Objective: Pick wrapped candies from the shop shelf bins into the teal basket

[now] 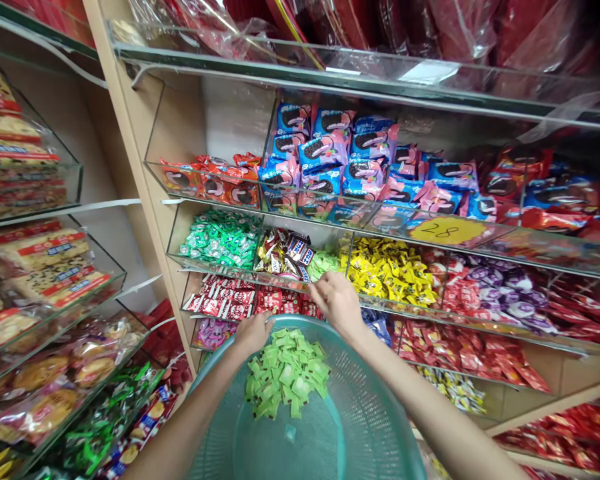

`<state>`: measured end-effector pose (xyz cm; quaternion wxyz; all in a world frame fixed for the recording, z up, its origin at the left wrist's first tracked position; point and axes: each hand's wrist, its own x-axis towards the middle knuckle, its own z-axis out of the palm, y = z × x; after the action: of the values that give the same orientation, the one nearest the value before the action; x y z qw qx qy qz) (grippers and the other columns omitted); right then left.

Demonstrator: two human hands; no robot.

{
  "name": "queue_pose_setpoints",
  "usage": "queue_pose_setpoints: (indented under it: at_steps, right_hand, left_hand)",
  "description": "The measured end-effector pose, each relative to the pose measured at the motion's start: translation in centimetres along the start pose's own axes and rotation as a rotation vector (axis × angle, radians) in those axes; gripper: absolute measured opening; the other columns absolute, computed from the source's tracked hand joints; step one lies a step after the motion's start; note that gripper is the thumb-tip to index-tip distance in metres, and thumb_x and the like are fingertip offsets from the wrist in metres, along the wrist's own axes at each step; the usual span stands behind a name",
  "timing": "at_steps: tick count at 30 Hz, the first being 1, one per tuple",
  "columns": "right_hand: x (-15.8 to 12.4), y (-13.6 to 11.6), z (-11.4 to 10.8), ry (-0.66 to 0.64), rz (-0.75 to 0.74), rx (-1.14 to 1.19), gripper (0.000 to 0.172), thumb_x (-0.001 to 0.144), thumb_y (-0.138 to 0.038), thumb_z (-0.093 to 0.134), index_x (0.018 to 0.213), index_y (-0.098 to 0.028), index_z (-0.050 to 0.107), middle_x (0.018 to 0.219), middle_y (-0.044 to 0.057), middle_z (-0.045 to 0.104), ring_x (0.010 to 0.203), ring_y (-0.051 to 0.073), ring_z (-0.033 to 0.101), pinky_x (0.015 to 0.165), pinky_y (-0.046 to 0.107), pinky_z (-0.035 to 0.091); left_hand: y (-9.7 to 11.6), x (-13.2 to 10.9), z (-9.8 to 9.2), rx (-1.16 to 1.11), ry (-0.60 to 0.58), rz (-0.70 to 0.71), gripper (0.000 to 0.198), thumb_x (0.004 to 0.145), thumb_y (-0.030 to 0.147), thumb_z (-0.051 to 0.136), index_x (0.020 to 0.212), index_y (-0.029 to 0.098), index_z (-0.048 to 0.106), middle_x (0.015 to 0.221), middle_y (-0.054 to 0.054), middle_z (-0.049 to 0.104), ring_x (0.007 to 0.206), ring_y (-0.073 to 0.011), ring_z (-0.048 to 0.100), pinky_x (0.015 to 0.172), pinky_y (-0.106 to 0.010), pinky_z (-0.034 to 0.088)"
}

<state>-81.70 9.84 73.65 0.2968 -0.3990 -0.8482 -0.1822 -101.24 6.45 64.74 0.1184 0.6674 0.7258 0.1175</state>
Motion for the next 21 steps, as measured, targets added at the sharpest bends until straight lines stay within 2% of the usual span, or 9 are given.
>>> queue_pose_setpoints:
  at_steps: [2,5,12,16,21]
  right_hand:
    - [1.7,1.3,-1.4,-0.011,0.022,-0.121,0.03,0.09,-0.032,0.037,0.077,-0.017,0.06,0.083,0.007,0.051,0.078,0.018,0.04,0.066,0.03,0.028]
    - [3.4,2.4,-2.3,-0.08,0.021,-0.28,0.025,0.086,-0.03,0.044,0.076,-0.017,0.062,0.085,0.01,0.052,0.082,0.022,0.039,0.065,0.033,0.025]
    - [4.5,2.2,-1.5,-0.209,0.018,-0.381,0.019,0.08,-0.021,0.05,0.074,-0.013,0.066,0.086,0.014,0.052,0.085,0.025,0.038,0.065,0.036,0.025]
    - [4.6,2.2,-1.2,-0.22,0.021,-0.393,0.02,0.08,-0.017,0.048,0.073,-0.012,0.066,0.085,0.015,0.053,0.083,0.024,0.038,0.065,0.036,0.024]
    - [4.7,2.2,-1.2,-0.209,0.058,-0.381,0.02,0.08,-0.02,0.049,0.073,-0.012,0.066,0.086,0.015,0.053,0.082,0.024,0.039,0.065,0.036,0.025]
  left_hand:
    - [0.0,0.0,0.0,-0.01,-0.007,-0.007,0.043,0.086,0.043,0.029,0.118,0.025,0.052,0.108,-0.008,0.064,0.096,-0.0235,0.059,0.078,-0.032,0.042]
    - [0.2,0.0,-0.2,-0.021,-0.017,-0.02,0.043,0.086,0.043,0.029,0.118,0.026,0.052,0.11,-0.008,0.063,0.098,-0.0232,0.059,0.079,-0.032,0.042]
    - [0.3,0.1,-0.4,-0.037,-0.027,-0.025,0.045,0.086,0.044,0.029,0.12,0.025,0.05,0.111,-0.008,0.063,0.099,-0.0237,0.058,0.08,-0.033,0.042]
    - [-0.1,0.2,-0.2,-0.041,-0.025,-0.024,0.044,0.086,0.044,0.028,0.118,0.025,0.051,0.11,-0.007,0.063,0.098,-0.0229,0.059,0.079,-0.032,0.042]
    - [-0.3,0.2,-0.2,-0.032,-0.019,-0.009,0.044,0.086,0.044,0.028,0.118,0.025,0.051,0.11,-0.007,0.063,0.097,-0.023,0.059,0.079,-0.032,0.042]
